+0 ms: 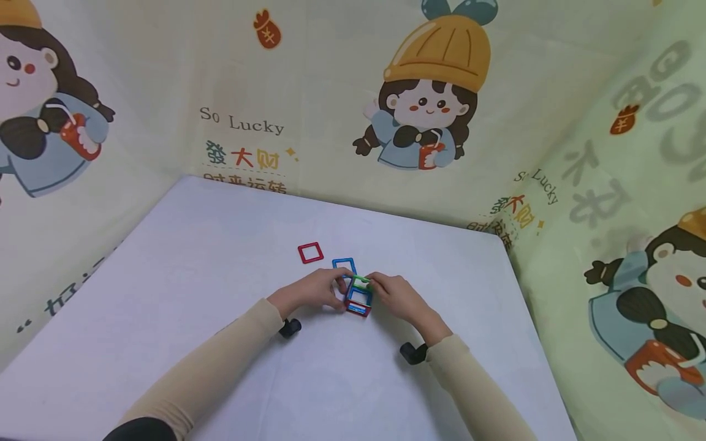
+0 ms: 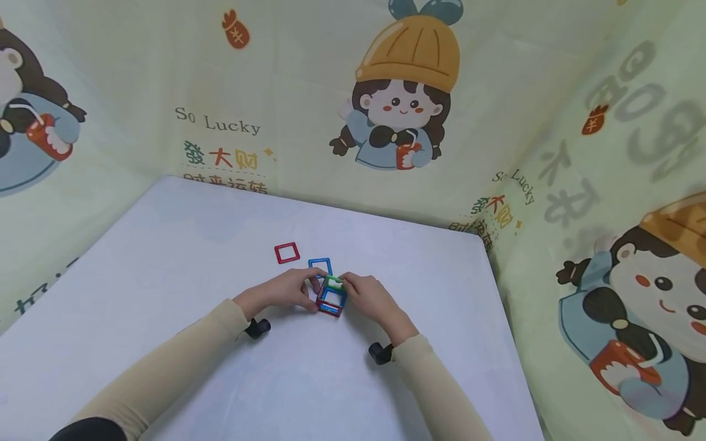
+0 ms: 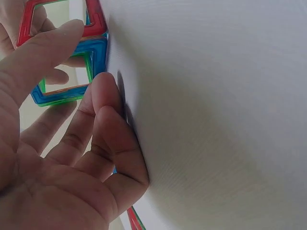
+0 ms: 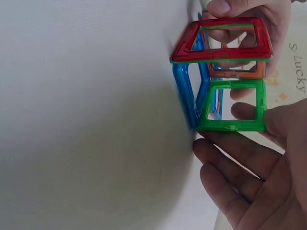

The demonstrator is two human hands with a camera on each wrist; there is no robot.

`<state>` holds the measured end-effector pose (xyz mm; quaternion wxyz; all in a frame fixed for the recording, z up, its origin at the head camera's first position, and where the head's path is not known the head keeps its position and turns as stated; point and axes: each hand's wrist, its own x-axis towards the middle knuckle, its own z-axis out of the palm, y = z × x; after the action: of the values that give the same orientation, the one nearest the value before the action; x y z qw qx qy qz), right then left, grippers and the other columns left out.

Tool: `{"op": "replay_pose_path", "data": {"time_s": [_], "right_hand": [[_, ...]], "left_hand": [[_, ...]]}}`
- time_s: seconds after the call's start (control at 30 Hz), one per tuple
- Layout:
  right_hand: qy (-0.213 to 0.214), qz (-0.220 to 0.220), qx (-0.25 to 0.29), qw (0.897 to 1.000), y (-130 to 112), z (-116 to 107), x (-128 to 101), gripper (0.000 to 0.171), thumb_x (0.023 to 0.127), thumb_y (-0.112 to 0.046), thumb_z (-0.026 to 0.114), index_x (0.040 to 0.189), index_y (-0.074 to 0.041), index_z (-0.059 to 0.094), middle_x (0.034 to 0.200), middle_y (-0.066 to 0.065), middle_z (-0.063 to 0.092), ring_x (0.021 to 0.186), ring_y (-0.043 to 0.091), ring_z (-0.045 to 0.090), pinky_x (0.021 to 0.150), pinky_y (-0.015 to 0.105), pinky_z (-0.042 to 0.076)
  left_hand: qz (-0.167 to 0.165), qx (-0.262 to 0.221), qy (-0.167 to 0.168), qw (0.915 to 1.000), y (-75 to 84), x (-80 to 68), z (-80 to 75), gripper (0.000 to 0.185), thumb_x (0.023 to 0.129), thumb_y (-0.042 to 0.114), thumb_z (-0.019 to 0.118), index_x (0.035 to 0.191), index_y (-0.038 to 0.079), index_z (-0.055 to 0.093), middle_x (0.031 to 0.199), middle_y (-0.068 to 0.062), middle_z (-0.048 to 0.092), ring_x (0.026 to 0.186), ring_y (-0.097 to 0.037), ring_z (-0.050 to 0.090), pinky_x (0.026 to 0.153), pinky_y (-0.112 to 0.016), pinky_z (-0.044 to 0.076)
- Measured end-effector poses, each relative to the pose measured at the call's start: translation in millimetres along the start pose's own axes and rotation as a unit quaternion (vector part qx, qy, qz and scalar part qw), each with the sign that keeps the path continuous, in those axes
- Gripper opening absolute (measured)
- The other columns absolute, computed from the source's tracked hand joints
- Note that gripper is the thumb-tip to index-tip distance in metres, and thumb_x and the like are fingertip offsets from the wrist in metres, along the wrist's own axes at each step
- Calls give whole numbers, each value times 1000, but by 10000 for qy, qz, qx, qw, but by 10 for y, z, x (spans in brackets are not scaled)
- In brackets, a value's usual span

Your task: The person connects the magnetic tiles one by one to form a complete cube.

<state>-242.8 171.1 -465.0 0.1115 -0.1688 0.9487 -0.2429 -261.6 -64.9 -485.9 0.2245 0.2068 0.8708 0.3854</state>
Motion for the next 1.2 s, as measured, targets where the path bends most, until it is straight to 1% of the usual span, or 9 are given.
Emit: {"op": "replay_pose_path", "data": {"time_s": [0.13,0.2,0.3,0.37,0.5,0.7,0.83,1.0,1.2], "right_hand": [[-163,-126,-7,9998,16,-55,40,31,110,-25,50,134,-15,67,120,2,71,97,20,58,94,42,52],[-217,-204,21,9996,27,-92,81,32,110,-25,48,133,-15,68,122,2,71,101,19,60,98,43,52],[-319,-354,113,9988,48,-132,171,33,111,-25,45,132,-15,68,130,3,70,117,22,63,107,47,49],[-419,-502,89,9978,77,-144,238,34,112,-24,43,135,-15,67,137,5,67,130,24,60,114,48,44],[-647,-828,-273,9941,135,-137,347,37,112,-20,44,143,-17,62,152,8,55,145,30,48,119,50,37],[-864,-1147,-794,9864,185,-84,443,38,110,-18,48,145,-24,61,160,8,45,146,32,46,118,52,39],[-488,-1027,-1138,9870,237,-45,474,34,106,-24,60,139,-21,66,156,6,50,141,29,52,115,48,43],[217,-639,-1545,9857,336,-52,435,22,97,-28,74,116,-15,72,147,7,58,133,30,59,110,46,49],[617,-262,-1885,9798,515,-82,294,18,97,-31,74,102,-15,71,142,8,63,128,32,58,103,47,53]], "left_hand": [[-36,38,-18,10000,-10,9,0,76,81,20,90,147,21,52,110,6,66,93,-15,59,76,-29,54],[-15,61,0,10000,-7,7,-8,76,81,21,90,146,21,53,110,6,66,95,-15,59,78,-29,53],[12,75,33,10000,-3,-3,-23,74,81,21,91,145,22,54,111,5,66,98,-16,59,80,-31,54],[36,98,52,9999,2,-5,-31,73,80,21,91,144,23,55,111,5,66,100,-17,59,82,-32,54],[83,139,-8,9999,-7,1,-32,73,81,21,90,144,23,55,111,5,66,102,-16,58,85,-32,54],[148,221,-62,9996,-28,-9,-27,74,81,28,90,145,22,54,111,6,66,102,-15,59,87,-33,53],[217,281,-90,9993,-15,-9,-15,78,83,37,88,150,26,51,110,7,67,100,-14,59,85,-33,52],[397,163,-129,9990,-34,-7,-25,85,82,43,87,155,31,45,121,1,63,97,-15,61,84,-32,52],[948,-406,-378,9940,-64,-29,-57,74,88,16,82,151,30,47,143,0,53,98,-15,67,85,-33,55]]}}
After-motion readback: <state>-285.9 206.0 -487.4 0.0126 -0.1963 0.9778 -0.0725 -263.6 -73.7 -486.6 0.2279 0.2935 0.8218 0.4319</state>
